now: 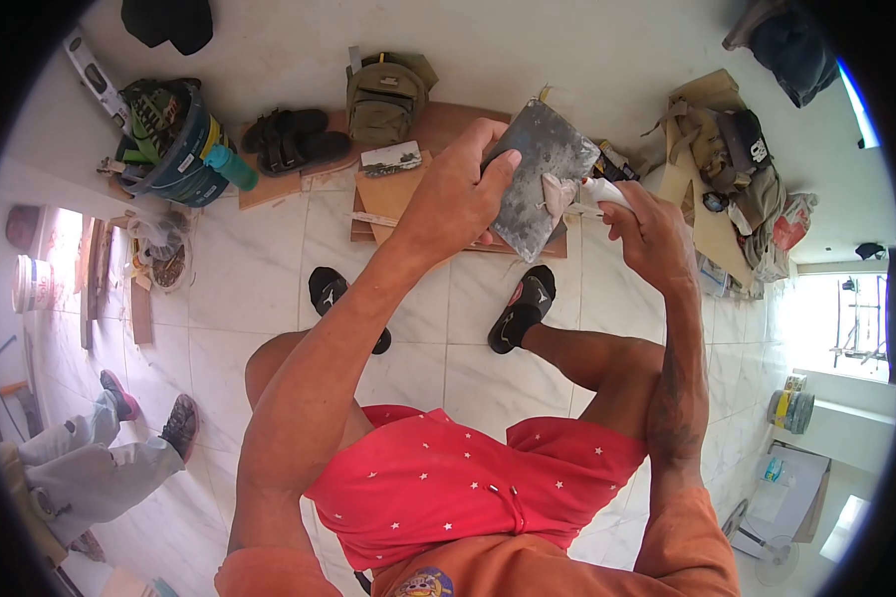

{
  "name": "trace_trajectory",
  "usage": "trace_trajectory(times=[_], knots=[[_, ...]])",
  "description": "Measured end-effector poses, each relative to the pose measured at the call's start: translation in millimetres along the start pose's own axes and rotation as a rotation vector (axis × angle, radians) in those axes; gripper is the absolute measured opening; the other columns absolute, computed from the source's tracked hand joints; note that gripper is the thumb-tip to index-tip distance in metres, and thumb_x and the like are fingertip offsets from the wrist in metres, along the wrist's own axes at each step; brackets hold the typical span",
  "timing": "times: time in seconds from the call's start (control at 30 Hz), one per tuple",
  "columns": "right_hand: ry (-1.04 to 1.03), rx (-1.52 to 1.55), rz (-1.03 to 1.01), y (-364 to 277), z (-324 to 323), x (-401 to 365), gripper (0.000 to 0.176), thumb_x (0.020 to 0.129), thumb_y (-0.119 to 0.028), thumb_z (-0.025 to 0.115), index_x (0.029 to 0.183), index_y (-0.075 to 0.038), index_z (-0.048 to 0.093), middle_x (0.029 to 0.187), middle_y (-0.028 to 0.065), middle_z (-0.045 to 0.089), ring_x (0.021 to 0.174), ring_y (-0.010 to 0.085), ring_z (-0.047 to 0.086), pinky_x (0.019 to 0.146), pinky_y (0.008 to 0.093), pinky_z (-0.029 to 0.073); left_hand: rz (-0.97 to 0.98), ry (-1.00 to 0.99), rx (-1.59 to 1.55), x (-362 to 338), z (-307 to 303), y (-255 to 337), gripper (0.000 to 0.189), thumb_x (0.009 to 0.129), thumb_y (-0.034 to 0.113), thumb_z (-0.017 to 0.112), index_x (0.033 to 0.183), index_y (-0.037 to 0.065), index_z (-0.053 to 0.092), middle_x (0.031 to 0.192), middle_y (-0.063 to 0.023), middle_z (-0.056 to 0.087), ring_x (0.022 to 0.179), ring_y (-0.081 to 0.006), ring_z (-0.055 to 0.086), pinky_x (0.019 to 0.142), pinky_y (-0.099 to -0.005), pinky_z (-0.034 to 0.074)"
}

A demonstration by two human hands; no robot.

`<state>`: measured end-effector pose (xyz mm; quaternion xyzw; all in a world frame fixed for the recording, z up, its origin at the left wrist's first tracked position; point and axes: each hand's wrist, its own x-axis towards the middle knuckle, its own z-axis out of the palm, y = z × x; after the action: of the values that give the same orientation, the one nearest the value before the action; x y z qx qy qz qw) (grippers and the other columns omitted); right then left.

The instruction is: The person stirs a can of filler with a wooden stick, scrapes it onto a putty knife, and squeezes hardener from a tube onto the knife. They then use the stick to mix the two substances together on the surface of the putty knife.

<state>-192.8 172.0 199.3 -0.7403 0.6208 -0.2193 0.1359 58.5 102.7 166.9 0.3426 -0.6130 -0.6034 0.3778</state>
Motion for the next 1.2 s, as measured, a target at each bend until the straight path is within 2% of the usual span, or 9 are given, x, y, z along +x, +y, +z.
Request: trace_trajectory(times=[0.77, 1.2], knots=[[-0.006, -0.021, 0.030, -3.2, 0.5, 1.5, 0.014, 0.095, -0.011, 0.063, 0.104, -0.002, 0.065, 0.074, 0.0144, 0.064, 0.061, 0.0260, 0.064, 0.058, 0.0399, 0.048, -0.024, 0.012, 0.015, 0.5, 1.3, 1.6, 0.029, 0.104, 0.021, 0.051, 0.121, -0.002, 0.054, 0.083, -0.0076, 0.061, 0.059, -0.0092, 0.058, 0.045, -0.0260, 0.053], [-0.020, -0.089, 0.041, -2.6, 1.0, 2.0, 0.015, 0.096, -0.017, 0.063, 0.102, -0.003, 0.065, 0.076, 0.0161, 0.062, 0.067, 0.0334, 0.062, 0.062, 0.0445, 0.046, -0.008, 0.024, 0.026, 1.8, 3.7, -3.7, 0.029, 0.104, 0.021, 0.052, 0.121, -0.002, 0.053, 0.083, -0.0089, 0.062, 0.058, -0.0105, 0.059, 0.044, -0.0267, 0.052]])
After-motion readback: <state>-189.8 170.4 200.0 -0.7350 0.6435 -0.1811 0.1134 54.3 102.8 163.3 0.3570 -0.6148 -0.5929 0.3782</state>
